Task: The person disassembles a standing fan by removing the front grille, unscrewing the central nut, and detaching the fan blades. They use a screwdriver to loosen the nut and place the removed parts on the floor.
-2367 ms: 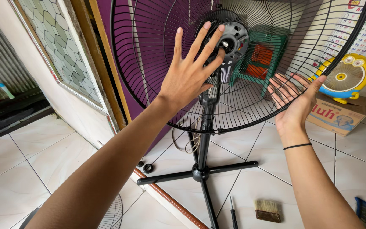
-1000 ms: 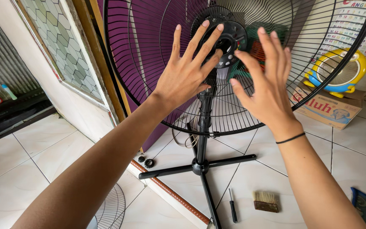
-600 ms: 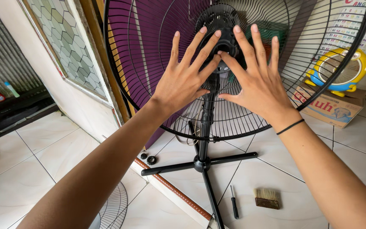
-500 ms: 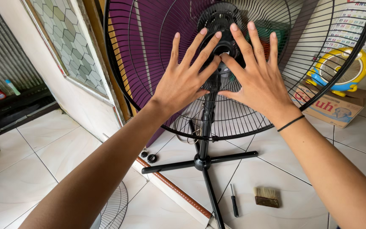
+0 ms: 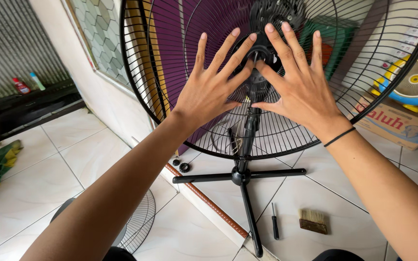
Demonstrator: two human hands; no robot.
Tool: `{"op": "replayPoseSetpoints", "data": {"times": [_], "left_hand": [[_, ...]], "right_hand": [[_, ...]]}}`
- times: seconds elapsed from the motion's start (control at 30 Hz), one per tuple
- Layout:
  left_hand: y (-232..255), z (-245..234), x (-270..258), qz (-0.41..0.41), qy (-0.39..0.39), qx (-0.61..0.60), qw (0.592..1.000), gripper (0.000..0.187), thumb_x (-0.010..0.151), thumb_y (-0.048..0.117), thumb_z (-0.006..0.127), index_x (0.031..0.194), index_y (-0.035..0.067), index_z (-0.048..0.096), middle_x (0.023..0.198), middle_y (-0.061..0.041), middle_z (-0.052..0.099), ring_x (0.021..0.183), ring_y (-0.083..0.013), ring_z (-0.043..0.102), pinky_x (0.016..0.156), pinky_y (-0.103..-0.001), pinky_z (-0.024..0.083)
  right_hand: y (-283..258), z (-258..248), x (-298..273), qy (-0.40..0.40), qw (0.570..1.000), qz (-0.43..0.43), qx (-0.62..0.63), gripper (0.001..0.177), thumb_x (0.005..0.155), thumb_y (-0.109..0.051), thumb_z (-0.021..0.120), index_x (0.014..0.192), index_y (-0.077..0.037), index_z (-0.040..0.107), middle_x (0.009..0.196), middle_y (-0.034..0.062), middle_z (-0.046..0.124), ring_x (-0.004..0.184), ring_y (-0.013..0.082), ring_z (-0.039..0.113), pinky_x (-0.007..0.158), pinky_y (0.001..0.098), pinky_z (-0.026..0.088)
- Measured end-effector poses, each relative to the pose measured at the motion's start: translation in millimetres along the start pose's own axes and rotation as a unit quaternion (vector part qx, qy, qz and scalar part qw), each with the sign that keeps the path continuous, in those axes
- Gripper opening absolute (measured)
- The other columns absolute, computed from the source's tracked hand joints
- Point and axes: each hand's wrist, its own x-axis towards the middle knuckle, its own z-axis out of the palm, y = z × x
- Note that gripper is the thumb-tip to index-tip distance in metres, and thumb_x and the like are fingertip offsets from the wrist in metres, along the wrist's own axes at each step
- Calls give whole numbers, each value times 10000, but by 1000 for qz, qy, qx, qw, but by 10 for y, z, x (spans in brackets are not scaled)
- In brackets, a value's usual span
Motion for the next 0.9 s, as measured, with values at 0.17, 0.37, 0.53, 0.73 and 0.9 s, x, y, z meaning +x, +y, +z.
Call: {"op": "replayPoseSetpoints", "data": {"times": [0.17, 0.37, 0.53, 0.73, 0.9], "left_hand": [[-61, -46, -171, -9, -3, 0, 1000, 959, 724, 659, 854, 1503, 179, 565, 1738, -81, 136, 1601, -346, 113, 1259, -722, 142], [-122, -83, -444, -28, -24, 3, 999, 978, 724, 658, 856, 1525, 188, 551, 1743, -73, 133, 1606, -335, 108, 1266, -715, 134], [-213, -127, -742, -44, -47, 10, 998, 993, 715, 669, 850, 1534, 198, 544, 1741, -73, 130, 1603, -330, 102, 1261, -717, 125], [-402, -250, -1133, -55, -75, 21, 995, 1019, 708, 710, 825, 1546, 214, 523, 1738, -73, 126, 1600, -332, 108, 1254, -716, 116], [-613, -389, -1499, -62, -113, 42, 991, 1062, 672, 733, 803, 1563, 246, 493, 1731, -67, 132, 1593, -326, 121, 1250, -709, 106]], "right_hand": [[-98, 46, 56, 4, 1000, -12, 15, 846, 742, -612, 844, 1396, -105, 670, 1759, 170, 177, 1626, 363, 137, 1250, 732, 120], [-267, 179, 138, 20, 998, -44, 32, 838, 769, -650, 829, 1380, -97, 681, 1762, 172, 183, 1627, 371, 145, 1251, 735, 129], [-484, 315, 244, 24, 996, -71, 57, 874, 756, -709, 801, 1364, -92, 687, 1749, 180, 181, 1612, 371, 133, 1228, 751, 119], [-857, 406, 420, 31, 993, -88, 72, 856, 753, -714, 795, 1349, -107, 695, 1756, 168, 183, 1621, 353, 137, 1243, 739, 120], [-1232, 481, 624, 39, 987, -106, 111, 880, 729, -715, 798, 1353, -105, 686, 1737, 164, 191, 1605, 354, 146, 1237, 730, 122]]}}
